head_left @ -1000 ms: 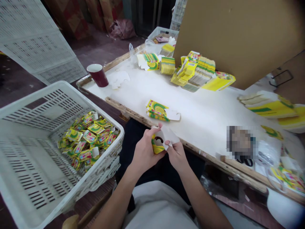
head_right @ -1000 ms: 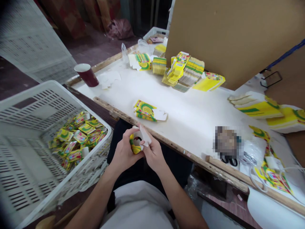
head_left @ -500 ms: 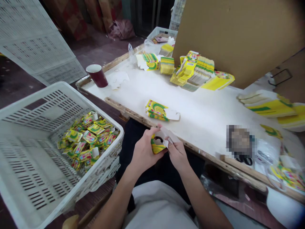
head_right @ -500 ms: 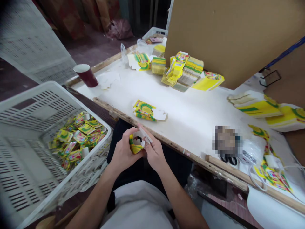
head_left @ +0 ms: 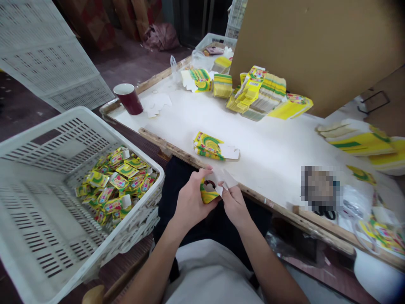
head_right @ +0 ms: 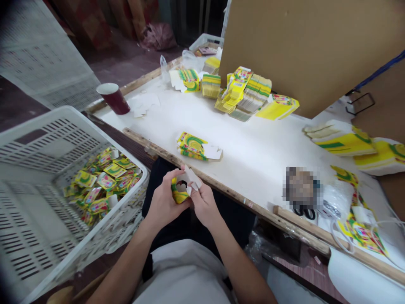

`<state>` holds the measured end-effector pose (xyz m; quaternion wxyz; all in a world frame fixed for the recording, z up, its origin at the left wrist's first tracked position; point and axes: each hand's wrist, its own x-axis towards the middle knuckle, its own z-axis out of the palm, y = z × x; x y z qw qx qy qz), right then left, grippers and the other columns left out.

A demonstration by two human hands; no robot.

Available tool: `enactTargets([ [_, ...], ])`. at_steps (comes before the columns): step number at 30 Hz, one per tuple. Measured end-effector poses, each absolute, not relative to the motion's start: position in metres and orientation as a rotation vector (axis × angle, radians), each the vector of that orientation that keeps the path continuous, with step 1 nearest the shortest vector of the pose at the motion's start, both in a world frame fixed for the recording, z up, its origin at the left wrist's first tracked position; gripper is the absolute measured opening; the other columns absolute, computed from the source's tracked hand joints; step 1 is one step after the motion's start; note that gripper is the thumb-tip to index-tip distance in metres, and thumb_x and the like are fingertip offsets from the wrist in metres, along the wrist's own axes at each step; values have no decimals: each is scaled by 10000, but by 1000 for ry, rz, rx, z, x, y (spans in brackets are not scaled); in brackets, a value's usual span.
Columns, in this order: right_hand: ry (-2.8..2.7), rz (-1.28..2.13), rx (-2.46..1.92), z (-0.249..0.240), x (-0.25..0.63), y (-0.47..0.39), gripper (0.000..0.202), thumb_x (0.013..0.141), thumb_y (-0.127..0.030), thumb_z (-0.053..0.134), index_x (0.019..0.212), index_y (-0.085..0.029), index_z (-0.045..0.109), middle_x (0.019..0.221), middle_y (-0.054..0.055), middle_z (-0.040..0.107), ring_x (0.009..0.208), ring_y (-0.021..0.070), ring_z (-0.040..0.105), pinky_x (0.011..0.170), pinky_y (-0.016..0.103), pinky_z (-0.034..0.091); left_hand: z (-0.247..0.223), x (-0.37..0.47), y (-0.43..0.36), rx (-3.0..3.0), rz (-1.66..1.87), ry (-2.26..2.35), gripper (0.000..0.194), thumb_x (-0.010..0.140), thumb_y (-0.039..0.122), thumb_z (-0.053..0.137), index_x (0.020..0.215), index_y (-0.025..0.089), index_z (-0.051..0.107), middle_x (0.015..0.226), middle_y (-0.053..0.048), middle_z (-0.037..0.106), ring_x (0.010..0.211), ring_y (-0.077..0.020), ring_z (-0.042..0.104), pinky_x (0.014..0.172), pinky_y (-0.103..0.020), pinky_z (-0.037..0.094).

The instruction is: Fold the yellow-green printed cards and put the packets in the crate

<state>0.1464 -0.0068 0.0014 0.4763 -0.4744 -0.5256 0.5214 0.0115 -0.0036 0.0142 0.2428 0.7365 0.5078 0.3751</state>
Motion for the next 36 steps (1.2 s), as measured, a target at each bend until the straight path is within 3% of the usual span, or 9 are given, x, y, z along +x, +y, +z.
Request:
enactTargets([
  [5, -1457, 1225, -1086, 14, 148, -8, 405, 881, -438, 425, 1219, -249, 546, 1207, 31, 597, 1185, 262, 489, 1003, 399, 374, 17, 11, -3, 2008, 1003, 1406, 643, 631, 197, 675, 1177, 256, 341, 1089, -30, 536, 839, -150, 603, 722, -268, 491],
  [10, -1545, 1188, -1046, 23, 145, -7, 484, 880, -390, 448, 1344, -257, 411, 1343, 31, 490, 1217, 251, 463, 1036, 394, 341, 15, 11, -3, 2050, 1021, 1427, 528, 658, 235, 642, 1105, 248, 362, 1020, -26, 544, 814, -162, 611, 684, -276, 491],
  [13, -1632, 1122, -1065, 28, 145, -8, 509, 879, -311, 458, 1376, -269, 355, 1378, 23, 450, 1246, 226, 436, 1056, 370, 323, 11, 12, -4, 2071, 1034, 1447, 575, 650, 219, 635, 1140, 250, 336, 1019, -33, 547, 854, -180, 613, 690, -287, 491],
  [17, -1674, 1069, -1070, 32, 145, -8, 470, 896, -236, 393, 1363, -286, 375, 1364, 6, 468, 1257, 196, 426, 1069, 360, 313, 8, 13, -5, 2044, 1060, 1465, 636, 642, 212, 625, 1182, 253, 292, 1044, -50, 557, 890, -200, 617, 672, -299, 493],
  [24, -1664, 1054, -1062, 35, 147, -6, 479, 866, -271, 484, 1339, -259, 416, 1363, 37, 469, 1216, 219, 471, 1036, 362, 356, 16, 13, -4, 2005, 1060, 1415, 646, 637, 227, 638, 1174, 248, 280, 1055, -60, 574, 860, -194, 636, 645, -287, 501],
  [31, -1729, 1071, -981, 33, 149, -5, 405, 891, -250, 418, 1290, -283, 479, 1323, 22, 513, 1204, 217, 481, 1025, 383, 368, 7, 15, -7, 1867, 1106, 1453, 735, 603, 249, 668, 1185, 225, 219, 1092, -92, 537, 819, -197, 643, 608, -303, 519],
  [36, -1876, 1053, -970, 31, 147, -5, 593, 823, -219, 540, 1381, -262, 341, 1430, 51, 372, 1285, 224, 384, 1080, 395, 303, 1, 11, -7, 1878, 1022, 1401, 482, 700, 245, 574, 1120, 219, 339, 1117, -96, 495, 777, -172, 637, 643, -310, 519],
])
